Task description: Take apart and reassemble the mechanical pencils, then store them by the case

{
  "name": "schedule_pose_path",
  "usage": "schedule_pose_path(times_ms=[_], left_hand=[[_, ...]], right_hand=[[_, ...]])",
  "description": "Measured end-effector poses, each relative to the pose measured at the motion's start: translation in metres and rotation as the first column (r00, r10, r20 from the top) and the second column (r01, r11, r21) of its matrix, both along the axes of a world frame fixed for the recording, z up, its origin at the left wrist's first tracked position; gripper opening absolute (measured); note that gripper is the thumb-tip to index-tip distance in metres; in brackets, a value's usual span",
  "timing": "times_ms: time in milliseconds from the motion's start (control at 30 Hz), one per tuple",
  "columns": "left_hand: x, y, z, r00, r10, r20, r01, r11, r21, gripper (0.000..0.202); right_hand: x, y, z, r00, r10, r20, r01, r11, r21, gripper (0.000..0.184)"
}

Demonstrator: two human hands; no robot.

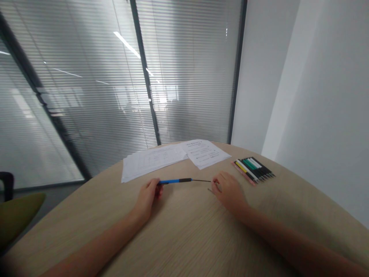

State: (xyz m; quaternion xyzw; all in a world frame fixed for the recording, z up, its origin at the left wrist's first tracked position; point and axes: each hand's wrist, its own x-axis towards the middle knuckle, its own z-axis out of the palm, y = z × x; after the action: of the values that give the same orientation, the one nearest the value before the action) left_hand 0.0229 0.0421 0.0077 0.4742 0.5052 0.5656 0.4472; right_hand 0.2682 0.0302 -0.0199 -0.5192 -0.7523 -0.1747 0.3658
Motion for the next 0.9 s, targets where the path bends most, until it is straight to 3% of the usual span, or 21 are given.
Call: schedule_pose_path(times_ms=[267,433,633,900], left_hand=[[-0.007,0.007,0.0,0.999,0.043,0.018,-0.044,0.999,0.018,0.024],[-0.009,0.009,0.0,0.996,0.075,0.055,-0.076,0.997,0.007,0.023],[-0.008,0.009,-0.001,0.998,0.054,0.041,-0.054,0.998,0.013,0.023],[-0.006,0.01,-0.003,0.999,0.02,-0.038,-0.018,0.999,0.035,0.025]], right_hand=[[0.002,0.001,-0.001,0.999,-0.04,0.019,0.041,0.999,-0.01,0.012],[-0.003,-0.004,0.001,0.987,-0.035,0.154,0.039,0.999,-0.023,0.015],[-0.017,-0.017,-0.001,0.951,-0.034,0.308,0.079,0.988,-0.133,0.015],[-0.026,-0.027,0.005,0.948,-0.045,0.315,0.121,0.967,-0.226,0.015]])
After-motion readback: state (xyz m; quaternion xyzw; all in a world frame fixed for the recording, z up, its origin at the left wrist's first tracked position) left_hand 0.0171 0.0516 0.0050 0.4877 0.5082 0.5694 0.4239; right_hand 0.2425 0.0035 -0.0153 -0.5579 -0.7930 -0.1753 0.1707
